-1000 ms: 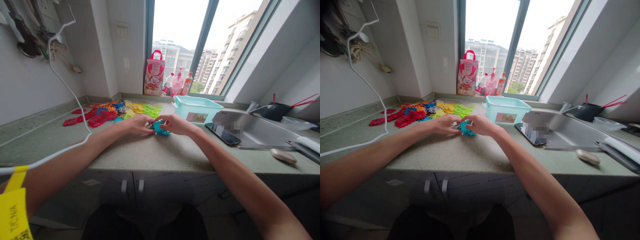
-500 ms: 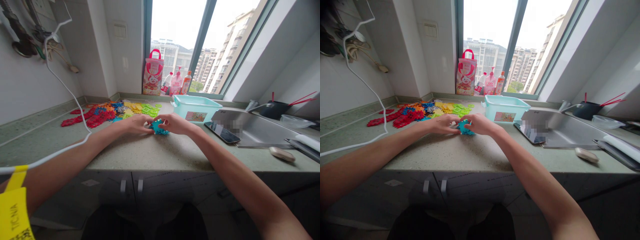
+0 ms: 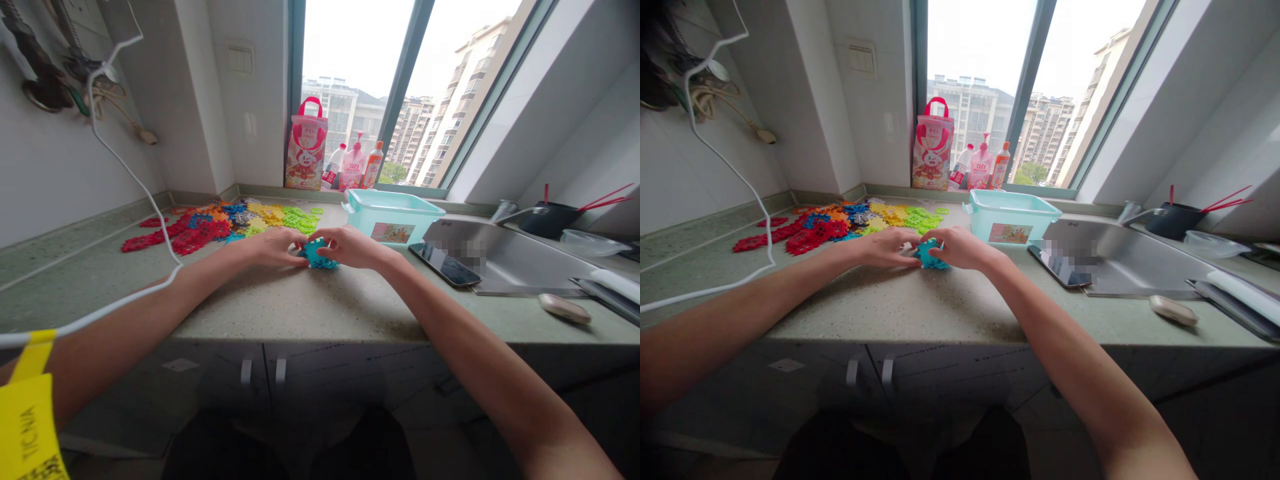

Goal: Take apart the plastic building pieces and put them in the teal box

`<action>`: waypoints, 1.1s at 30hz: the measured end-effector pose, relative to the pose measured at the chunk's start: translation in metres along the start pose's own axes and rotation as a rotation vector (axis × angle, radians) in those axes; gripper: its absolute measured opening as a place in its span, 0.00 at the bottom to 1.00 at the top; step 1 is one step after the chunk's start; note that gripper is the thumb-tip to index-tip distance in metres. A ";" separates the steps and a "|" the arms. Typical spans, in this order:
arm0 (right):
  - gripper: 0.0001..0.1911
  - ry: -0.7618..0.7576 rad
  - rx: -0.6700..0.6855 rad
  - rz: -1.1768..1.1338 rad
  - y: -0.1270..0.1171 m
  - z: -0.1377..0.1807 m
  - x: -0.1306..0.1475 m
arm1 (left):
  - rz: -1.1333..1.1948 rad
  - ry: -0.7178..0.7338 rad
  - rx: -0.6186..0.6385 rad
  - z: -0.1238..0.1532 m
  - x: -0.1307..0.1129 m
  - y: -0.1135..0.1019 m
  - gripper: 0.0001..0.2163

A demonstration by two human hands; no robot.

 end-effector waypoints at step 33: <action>0.21 0.016 0.081 0.063 -0.001 0.004 0.003 | -0.048 -0.024 0.016 -0.001 -0.010 -0.003 0.12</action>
Point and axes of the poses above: each hand's wrist, its own z-axis away from the middle knuckle, its own y-axis out of the palm, x = y × z, the point moved 5 cm from there along -z, towards the middle knuckle, and after that the axes turned 1 degree about y, right-handed, at the moved point
